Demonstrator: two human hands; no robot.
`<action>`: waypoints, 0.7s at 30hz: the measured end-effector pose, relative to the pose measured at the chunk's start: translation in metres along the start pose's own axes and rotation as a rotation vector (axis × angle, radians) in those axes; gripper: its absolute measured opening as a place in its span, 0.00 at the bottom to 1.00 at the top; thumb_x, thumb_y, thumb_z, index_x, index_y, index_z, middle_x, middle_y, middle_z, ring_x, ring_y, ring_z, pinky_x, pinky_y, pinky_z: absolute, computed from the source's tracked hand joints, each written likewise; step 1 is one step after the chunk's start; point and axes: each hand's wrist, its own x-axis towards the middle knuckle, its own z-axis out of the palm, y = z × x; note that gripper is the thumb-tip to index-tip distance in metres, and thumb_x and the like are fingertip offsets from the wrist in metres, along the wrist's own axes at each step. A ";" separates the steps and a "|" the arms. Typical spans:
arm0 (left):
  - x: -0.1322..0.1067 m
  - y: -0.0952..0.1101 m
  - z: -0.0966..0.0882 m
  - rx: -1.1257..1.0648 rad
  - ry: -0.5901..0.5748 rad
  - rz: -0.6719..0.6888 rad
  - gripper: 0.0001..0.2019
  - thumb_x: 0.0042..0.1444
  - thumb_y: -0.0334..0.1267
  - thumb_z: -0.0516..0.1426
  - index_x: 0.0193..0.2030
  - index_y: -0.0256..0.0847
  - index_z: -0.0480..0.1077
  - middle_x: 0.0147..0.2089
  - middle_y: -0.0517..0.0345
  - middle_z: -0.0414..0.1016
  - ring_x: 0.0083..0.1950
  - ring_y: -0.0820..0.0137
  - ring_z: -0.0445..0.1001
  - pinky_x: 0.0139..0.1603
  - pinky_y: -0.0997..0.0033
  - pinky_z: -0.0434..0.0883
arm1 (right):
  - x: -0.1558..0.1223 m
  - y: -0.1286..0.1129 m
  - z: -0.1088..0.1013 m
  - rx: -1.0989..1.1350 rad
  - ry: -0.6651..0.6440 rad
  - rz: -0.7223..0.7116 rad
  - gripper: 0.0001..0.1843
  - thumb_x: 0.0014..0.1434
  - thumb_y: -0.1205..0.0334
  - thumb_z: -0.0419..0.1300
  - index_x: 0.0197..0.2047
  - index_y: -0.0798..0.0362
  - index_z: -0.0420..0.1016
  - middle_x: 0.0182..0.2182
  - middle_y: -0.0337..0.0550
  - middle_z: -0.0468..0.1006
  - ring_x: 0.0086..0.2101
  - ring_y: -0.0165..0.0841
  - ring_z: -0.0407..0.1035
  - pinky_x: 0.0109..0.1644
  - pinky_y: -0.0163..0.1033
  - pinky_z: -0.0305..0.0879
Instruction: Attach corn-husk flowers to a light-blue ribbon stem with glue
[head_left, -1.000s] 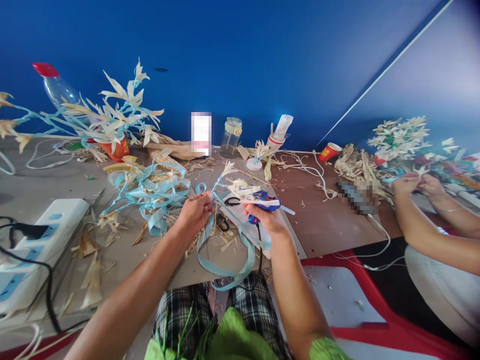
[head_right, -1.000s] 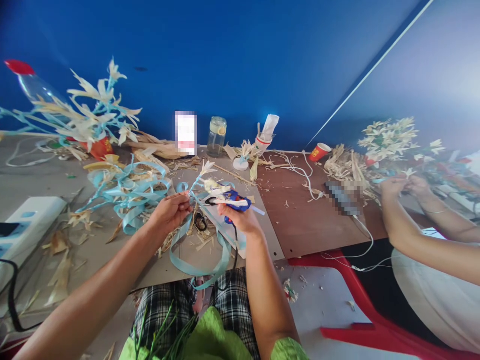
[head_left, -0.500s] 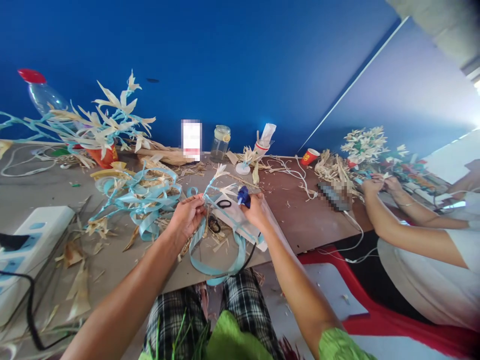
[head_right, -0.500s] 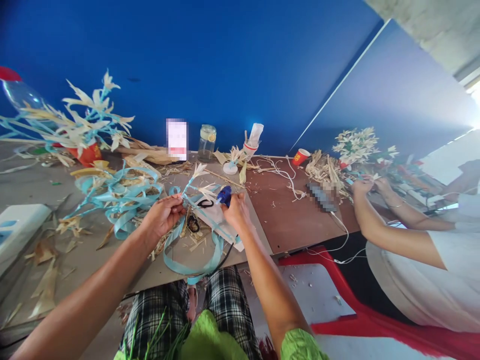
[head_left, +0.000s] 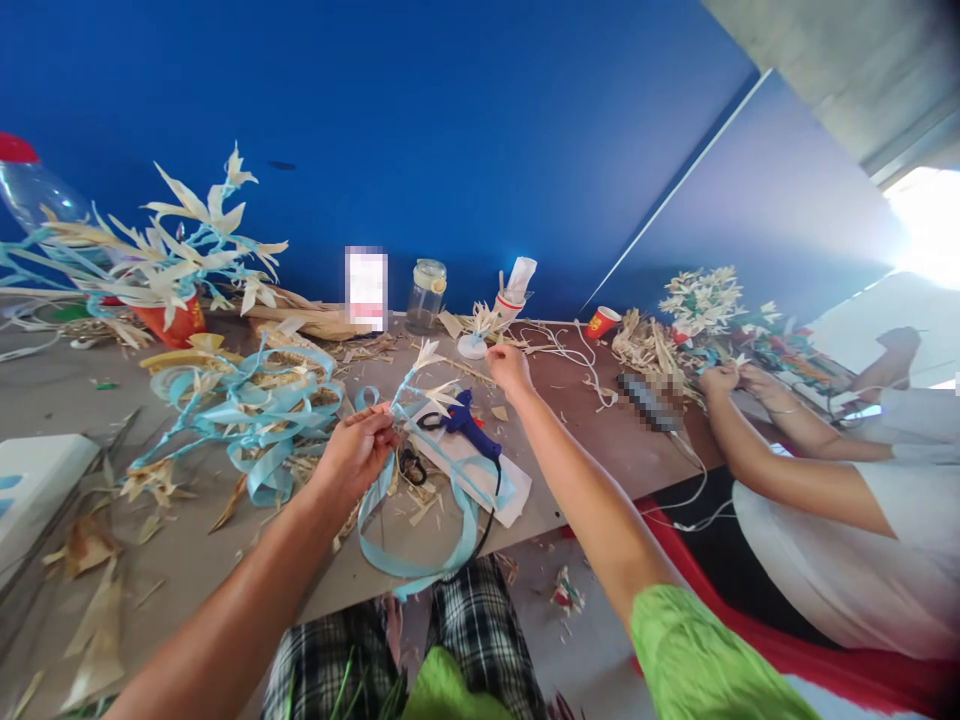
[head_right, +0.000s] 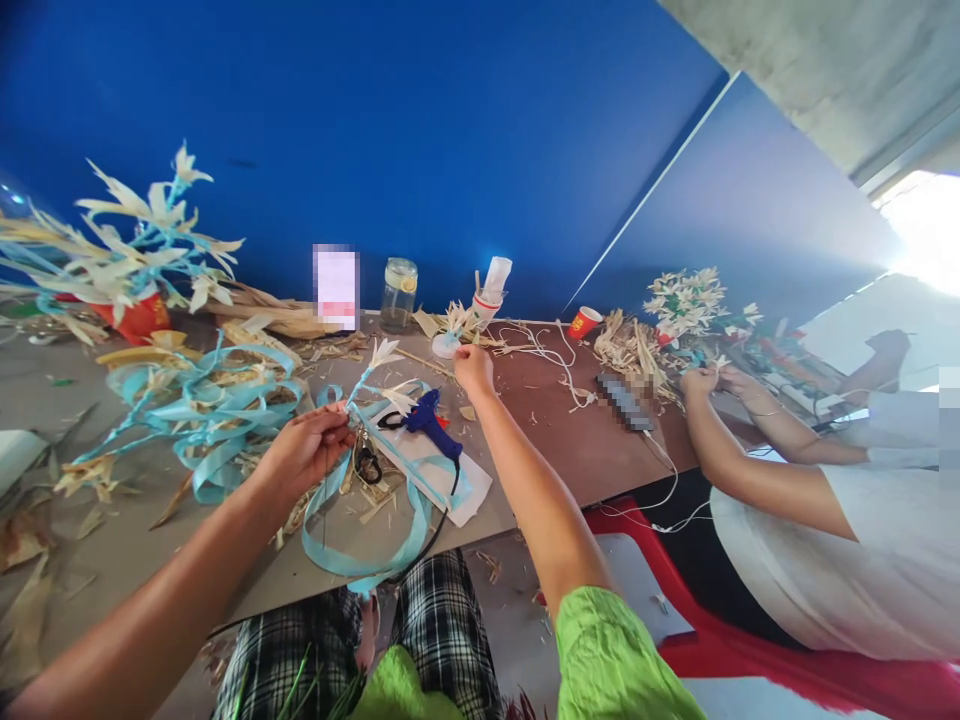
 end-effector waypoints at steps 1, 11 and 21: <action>0.000 0.000 0.000 0.008 0.012 0.001 0.07 0.39 0.21 0.59 0.26 0.32 0.68 0.19 0.66 0.62 0.16 0.84 0.54 0.21 0.81 0.64 | 0.013 -0.002 0.007 -0.013 -0.007 0.019 0.15 0.56 0.57 0.54 0.38 0.55 0.77 0.32 0.45 0.79 0.34 0.34 0.72 0.40 0.35 0.64; 0.003 -0.001 0.000 0.024 0.043 -0.015 0.08 0.36 0.24 0.62 0.27 0.30 0.71 0.18 0.64 0.64 0.16 0.85 0.55 0.21 0.81 0.61 | 0.077 0.002 0.048 -0.060 -0.067 0.081 0.11 0.51 0.62 0.57 0.34 0.59 0.78 0.33 0.52 0.80 0.33 0.36 0.72 0.37 0.35 0.62; 0.008 -0.005 -0.006 0.034 0.041 -0.015 0.08 0.37 0.26 0.62 0.28 0.30 0.71 0.18 0.65 0.62 0.17 0.84 0.55 0.22 0.80 0.62 | 0.081 0.002 0.055 0.069 0.001 0.093 0.09 0.48 0.64 0.59 0.30 0.59 0.77 0.27 0.49 0.78 0.29 0.34 0.71 0.30 0.33 0.61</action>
